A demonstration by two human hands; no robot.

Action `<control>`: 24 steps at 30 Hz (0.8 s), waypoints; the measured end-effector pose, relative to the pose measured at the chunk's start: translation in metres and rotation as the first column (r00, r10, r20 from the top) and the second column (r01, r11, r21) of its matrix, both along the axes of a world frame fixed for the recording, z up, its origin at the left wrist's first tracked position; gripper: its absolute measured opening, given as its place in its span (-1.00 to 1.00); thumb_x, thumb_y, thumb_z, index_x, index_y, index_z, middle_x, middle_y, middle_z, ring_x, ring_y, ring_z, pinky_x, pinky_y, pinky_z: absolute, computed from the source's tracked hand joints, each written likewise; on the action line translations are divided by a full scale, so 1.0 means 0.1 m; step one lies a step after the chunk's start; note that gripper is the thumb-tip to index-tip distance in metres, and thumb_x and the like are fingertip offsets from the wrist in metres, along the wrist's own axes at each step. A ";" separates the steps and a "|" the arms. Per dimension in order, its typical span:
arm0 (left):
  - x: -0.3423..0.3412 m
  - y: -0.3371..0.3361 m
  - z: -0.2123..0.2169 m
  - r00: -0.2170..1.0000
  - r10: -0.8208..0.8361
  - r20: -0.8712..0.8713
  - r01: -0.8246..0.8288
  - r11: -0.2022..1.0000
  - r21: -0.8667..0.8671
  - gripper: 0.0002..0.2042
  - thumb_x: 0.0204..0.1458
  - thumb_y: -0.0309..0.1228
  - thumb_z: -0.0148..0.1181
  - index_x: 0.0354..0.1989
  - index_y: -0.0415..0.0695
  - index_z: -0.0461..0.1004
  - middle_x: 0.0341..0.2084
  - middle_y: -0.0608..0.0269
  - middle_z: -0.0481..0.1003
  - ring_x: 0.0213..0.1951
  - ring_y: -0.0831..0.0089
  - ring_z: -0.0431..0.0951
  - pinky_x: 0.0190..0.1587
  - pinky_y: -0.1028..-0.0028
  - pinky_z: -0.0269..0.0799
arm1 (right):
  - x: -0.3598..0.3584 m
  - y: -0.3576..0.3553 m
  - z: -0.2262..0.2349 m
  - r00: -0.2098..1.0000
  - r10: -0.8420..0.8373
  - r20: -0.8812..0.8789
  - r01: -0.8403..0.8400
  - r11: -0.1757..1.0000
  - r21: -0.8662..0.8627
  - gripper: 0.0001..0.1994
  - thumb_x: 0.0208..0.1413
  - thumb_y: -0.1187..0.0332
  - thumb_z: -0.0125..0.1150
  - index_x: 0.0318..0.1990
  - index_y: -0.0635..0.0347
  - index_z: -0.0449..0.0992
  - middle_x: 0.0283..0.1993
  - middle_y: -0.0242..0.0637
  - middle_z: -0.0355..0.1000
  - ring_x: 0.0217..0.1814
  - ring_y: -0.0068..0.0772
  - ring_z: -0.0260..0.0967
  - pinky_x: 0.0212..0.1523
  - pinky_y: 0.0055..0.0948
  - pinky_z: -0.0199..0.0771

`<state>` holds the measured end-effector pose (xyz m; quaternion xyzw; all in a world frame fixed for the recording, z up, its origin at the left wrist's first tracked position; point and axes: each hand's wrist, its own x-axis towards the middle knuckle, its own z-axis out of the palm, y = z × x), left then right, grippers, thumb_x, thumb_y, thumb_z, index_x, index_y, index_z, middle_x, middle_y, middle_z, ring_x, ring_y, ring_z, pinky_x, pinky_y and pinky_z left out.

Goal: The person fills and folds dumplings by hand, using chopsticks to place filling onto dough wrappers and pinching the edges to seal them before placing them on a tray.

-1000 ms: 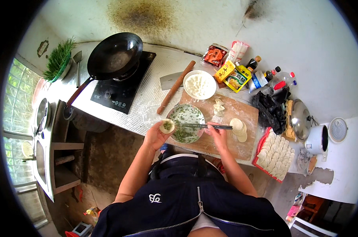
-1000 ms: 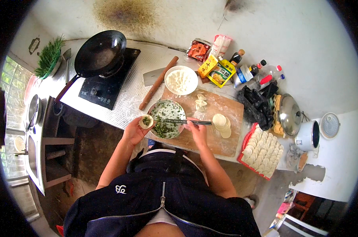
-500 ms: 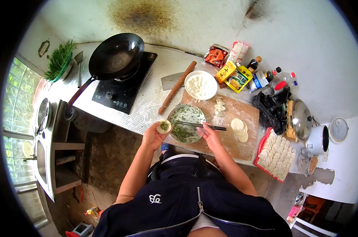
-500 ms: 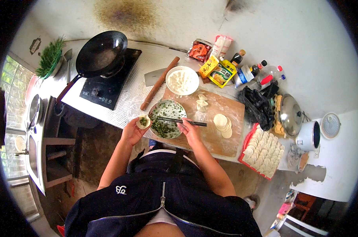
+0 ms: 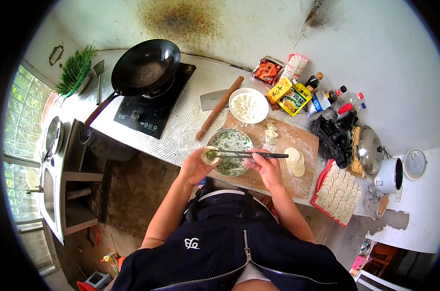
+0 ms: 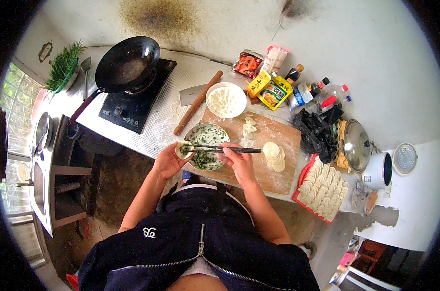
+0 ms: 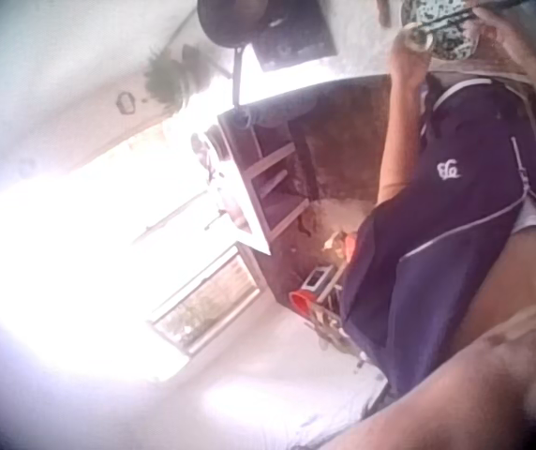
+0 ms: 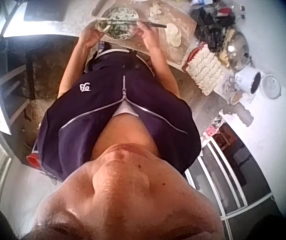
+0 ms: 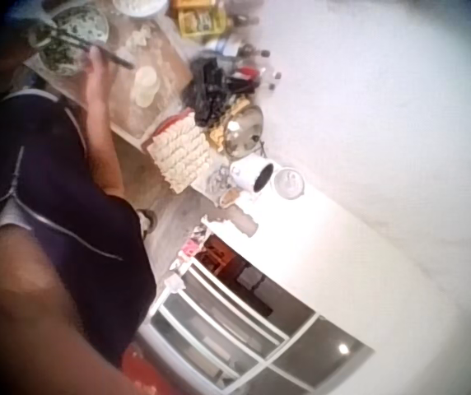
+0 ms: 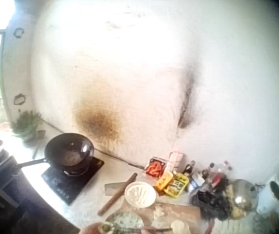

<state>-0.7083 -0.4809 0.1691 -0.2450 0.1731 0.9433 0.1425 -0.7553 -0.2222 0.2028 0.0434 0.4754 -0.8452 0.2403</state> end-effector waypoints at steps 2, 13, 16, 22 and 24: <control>0.01 0.00 0.01 1.000 -0.016 -0.015 0.016 1.000 0.013 -0.58 0.30 -0.29 -0.19 0.11 -0.45 0.25 0.07 -0.16 0.38 0.10 0.01 0.43 0.20 0.14 0.39 | -0.01 0.02 0.04 1.000 0.004 -0.012 -0.004 1.000 -0.018 -0.79 0.20 0.46 0.15 -0.04 0.33 0.47 -0.05 -0.11 0.50 -0.11 -0.35 0.52 -0.03 -0.41 0.60; 0.00 0.09 0.33 0.995 -0.093 -0.037 0.091 0.994 -0.054 -0.48 0.33 -0.16 -0.26 0.10 -0.48 0.27 0.05 -0.25 0.39 0.09 -0.08 0.44 0.19 0.17 0.41 | -0.06 0.04 0.07 1.000 -0.016 0.010 0.016 1.000 -0.008 -0.80 0.19 0.46 0.16 -0.08 0.35 0.48 -0.14 -0.17 0.51 -0.21 -0.37 0.56 -0.12 -0.43 0.63; 0.01 0.09 0.32 0.993 -0.108 -0.038 0.104 0.992 -0.076 -0.47 0.33 -0.15 -0.26 0.11 -0.49 0.26 0.05 -0.25 0.39 0.09 -0.08 0.44 0.18 0.17 0.42 | -0.06 0.02 0.04 1.000 -0.025 0.007 0.024 0.999 0.046 -0.81 0.19 0.46 0.15 -0.08 0.35 0.48 -0.14 -0.17 0.51 -0.20 -0.36 0.55 -0.12 -0.42 0.64; 0.00 0.08 0.20 0.990 -0.126 -0.056 0.120 0.988 -0.099 -0.44 0.33 -0.12 -0.28 0.14 -0.50 0.24 0.06 -0.25 0.38 0.09 -0.08 0.44 0.18 0.19 0.42 | -0.05 0.03 0.03 0.997 0.059 -0.043 -0.055 0.994 0.092 -0.82 0.19 0.46 0.15 -0.09 0.35 0.48 -0.14 -0.14 0.51 -0.19 -0.34 0.55 -0.11 -0.42 0.63; 0.00 0.07 0.19 0.989 -0.136 -0.062 0.129 0.986 -0.107 -0.44 0.33 -0.12 -0.29 0.15 -0.50 0.22 0.07 -0.25 0.38 0.10 -0.08 0.43 0.18 0.19 0.42 | -0.05 0.05 0.04 0.998 0.053 -0.020 -0.051 0.995 0.087 -0.81 0.18 0.47 0.16 -0.09 0.35 0.48 -0.14 -0.14 0.51 -0.19 -0.34 0.55 -0.11 -0.41 0.63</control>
